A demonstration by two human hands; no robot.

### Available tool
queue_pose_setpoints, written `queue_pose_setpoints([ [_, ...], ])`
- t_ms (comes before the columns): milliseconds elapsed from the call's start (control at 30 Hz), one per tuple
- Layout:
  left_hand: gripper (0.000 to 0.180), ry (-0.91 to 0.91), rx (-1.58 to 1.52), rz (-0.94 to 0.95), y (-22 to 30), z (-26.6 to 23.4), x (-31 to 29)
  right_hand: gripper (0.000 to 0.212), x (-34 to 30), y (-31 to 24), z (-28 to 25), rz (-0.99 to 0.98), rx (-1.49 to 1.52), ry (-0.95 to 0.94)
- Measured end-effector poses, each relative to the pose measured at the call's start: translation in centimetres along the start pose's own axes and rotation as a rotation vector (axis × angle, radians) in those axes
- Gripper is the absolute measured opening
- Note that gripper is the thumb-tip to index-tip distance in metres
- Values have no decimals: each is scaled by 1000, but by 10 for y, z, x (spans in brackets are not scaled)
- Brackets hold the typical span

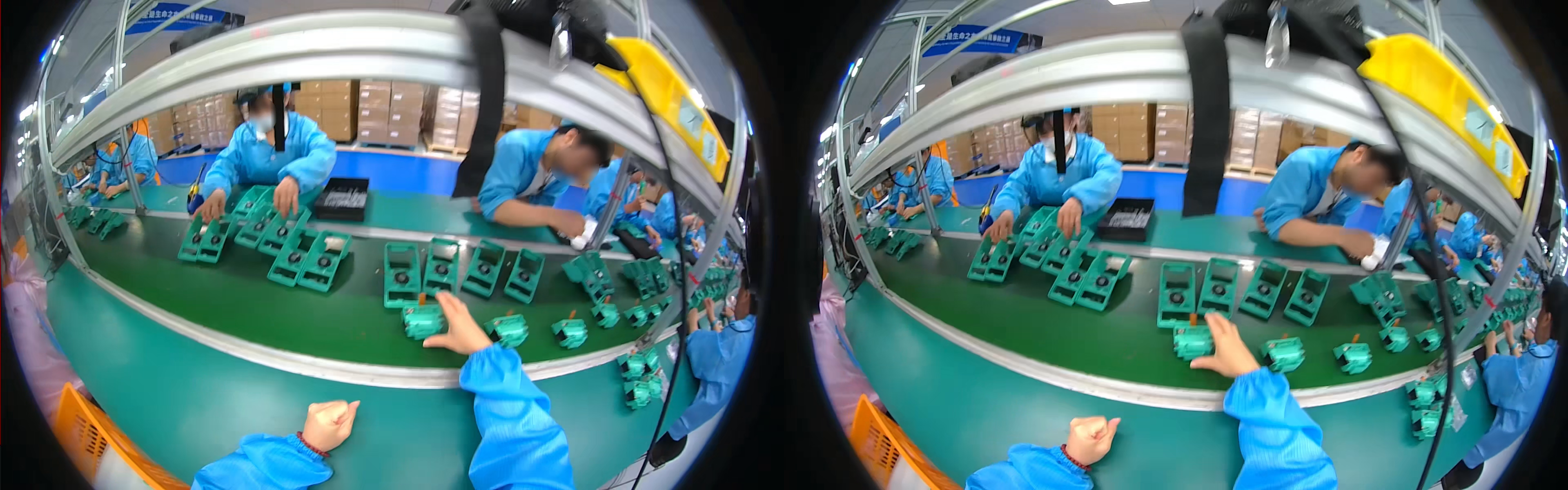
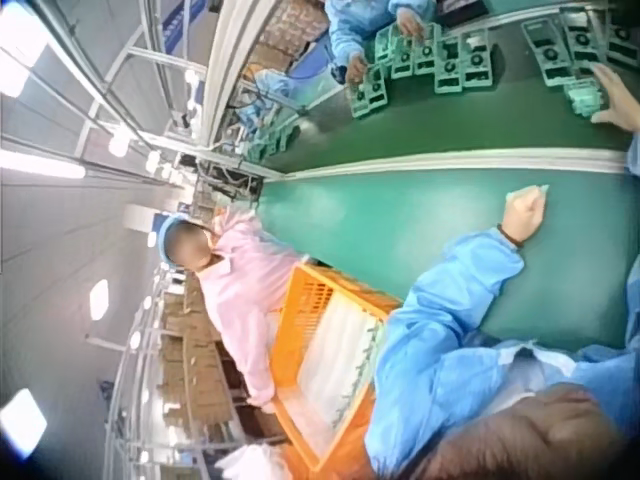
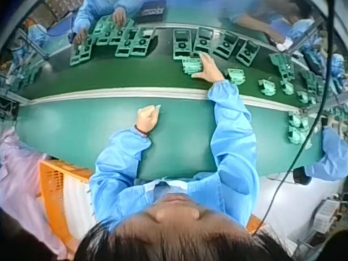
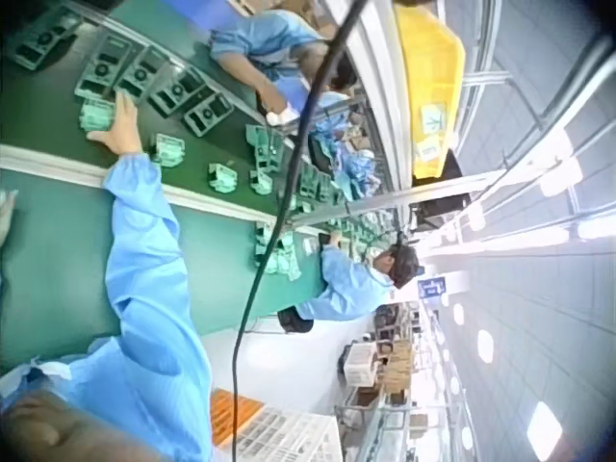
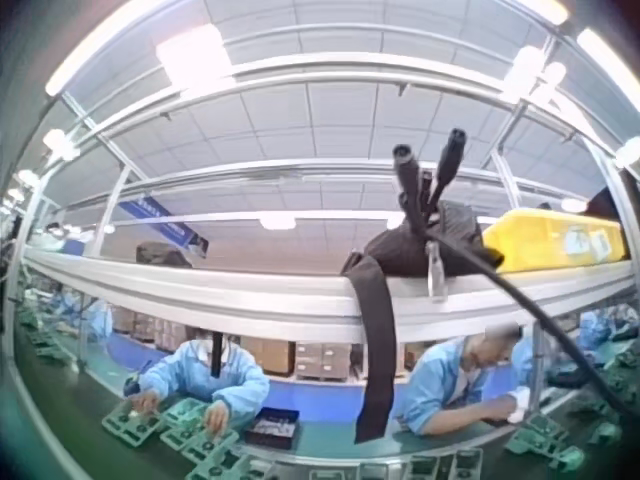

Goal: The person manually assembles green plastic electronics housings by hand on an assembly line.

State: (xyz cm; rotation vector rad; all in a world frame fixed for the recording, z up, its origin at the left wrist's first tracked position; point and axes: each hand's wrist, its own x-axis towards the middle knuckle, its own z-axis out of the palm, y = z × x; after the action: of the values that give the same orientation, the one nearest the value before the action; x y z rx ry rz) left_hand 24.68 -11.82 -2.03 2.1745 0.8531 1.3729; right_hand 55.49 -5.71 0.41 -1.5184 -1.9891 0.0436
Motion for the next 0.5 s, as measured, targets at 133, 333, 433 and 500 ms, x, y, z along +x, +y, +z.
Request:
queue_pose_setpoints([
  [133, 25, -29, -35, -34, -2, -13, 4, 84, 16, -1, 18, 103, 127, -116],
  [333, 74, -4, -670, -344, -12, -7, -3, 72, -21, -112, 24, -35, 242, 90],
  [433, 90, -122, -818, -393, -2, -19, 1, 73, -51, -155, 30, -36, 306, 8],
  [500, 91, -202, -718, -368, -4, -22, 1, 73, -62, -166, 33, -16, 377, -57],
])
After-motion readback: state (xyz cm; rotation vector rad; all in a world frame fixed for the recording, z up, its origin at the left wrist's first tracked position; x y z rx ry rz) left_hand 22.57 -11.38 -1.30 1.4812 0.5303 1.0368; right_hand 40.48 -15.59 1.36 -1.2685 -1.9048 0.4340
